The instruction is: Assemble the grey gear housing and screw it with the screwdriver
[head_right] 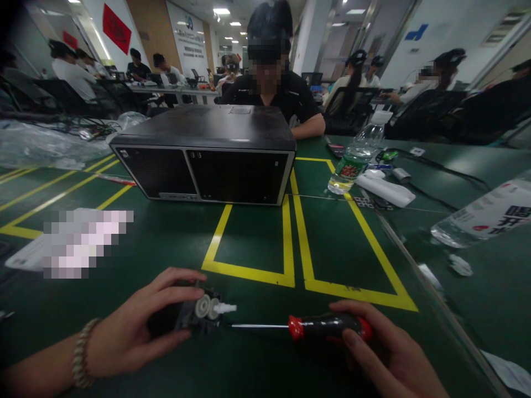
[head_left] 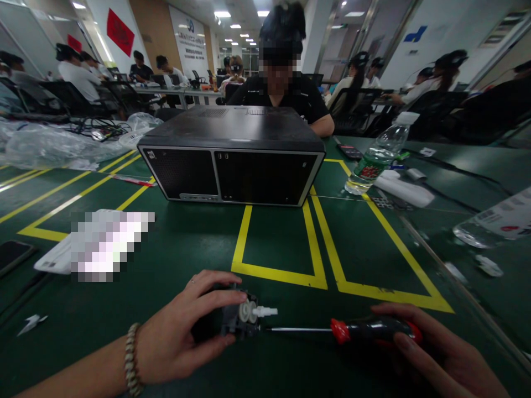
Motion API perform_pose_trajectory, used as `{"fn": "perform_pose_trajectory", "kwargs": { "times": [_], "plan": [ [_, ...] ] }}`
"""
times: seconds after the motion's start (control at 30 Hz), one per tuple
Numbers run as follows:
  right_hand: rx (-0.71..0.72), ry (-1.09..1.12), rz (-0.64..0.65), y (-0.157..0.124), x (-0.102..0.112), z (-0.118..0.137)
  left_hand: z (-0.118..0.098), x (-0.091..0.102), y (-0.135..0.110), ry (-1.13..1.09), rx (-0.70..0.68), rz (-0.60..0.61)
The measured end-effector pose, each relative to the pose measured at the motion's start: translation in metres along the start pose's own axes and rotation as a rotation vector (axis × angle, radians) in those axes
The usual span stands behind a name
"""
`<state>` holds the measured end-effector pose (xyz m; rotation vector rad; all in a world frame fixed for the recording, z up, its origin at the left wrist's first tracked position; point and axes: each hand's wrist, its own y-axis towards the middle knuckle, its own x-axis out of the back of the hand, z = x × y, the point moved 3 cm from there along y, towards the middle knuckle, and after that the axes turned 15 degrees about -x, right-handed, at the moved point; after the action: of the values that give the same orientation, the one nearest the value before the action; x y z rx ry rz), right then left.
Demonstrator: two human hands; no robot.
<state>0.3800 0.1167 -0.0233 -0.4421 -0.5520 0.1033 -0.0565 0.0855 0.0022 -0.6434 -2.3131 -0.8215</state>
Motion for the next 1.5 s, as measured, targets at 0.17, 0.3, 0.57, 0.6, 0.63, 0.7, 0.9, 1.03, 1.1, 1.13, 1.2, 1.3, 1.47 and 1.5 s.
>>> {"fn": "perform_pose_trajectory", "kwargs": {
  "times": [0.17,0.3,0.57,0.6,0.63,0.7,0.9,1.03,1.1,1.13,1.2,1.3,1.47,1.5],
  "plan": [
    [0.008,-0.025,-0.014,-0.002,0.002,0.001,0.0,0.0,0.0,-0.013,0.016,0.005],
    [0.039,0.012,-0.013,-0.003,0.0,0.004,0.0,0.001,-0.001,-0.034,0.013,0.007],
    [0.015,0.004,-0.014,0.0,0.002,0.0,-0.001,0.002,-0.002,-0.049,0.038,-0.024],
    [0.016,0.0,-0.016,0.0,0.002,0.0,-0.001,0.002,-0.002,-0.048,0.039,-0.021],
    [0.019,-0.004,-0.016,-0.001,0.001,0.001,-0.002,0.002,-0.002,-0.049,0.038,-0.019],
    [0.032,-0.007,-0.034,-0.002,0.001,0.003,-0.003,0.002,-0.002,-0.05,0.029,-0.017],
    [0.016,-0.023,-0.07,-0.007,-0.002,0.01,-0.005,0.003,-0.002,-0.044,0.01,-0.026],
    [-0.002,-0.024,-0.039,-0.005,-0.002,0.008,-0.004,0.003,-0.001,-0.053,0.005,-0.02],
    [0.012,-0.037,-0.017,-0.003,-0.001,0.006,-0.004,0.004,0.0,-0.06,-0.006,-0.021],
    [0.021,-0.041,-0.025,-0.003,-0.001,0.006,-0.004,0.004,0.0,-0.065,-0.011,-0.023],
    [0.036,-0.056,-0.041,-0.001,0.001,0.005,-0.004,0.004,0.0,-0.073,-0.016,-0.03],
    [0.05,-0.078,-0.033,-0.001,0.002,0.003,-0.004,0.003,0.0,-0.08,-0.009,-0.038],
    [0.053,-0.097,0.013,0.0,0.003,0.0,-0.004,0.002,-0.001,-0.075,0.018,-0.054],
    [0.053,-0.102,0.017,0.0,0.003,0.0,-0.004,0.002,-0.001,-0.074,0.017,-0.055]
  ]
}}
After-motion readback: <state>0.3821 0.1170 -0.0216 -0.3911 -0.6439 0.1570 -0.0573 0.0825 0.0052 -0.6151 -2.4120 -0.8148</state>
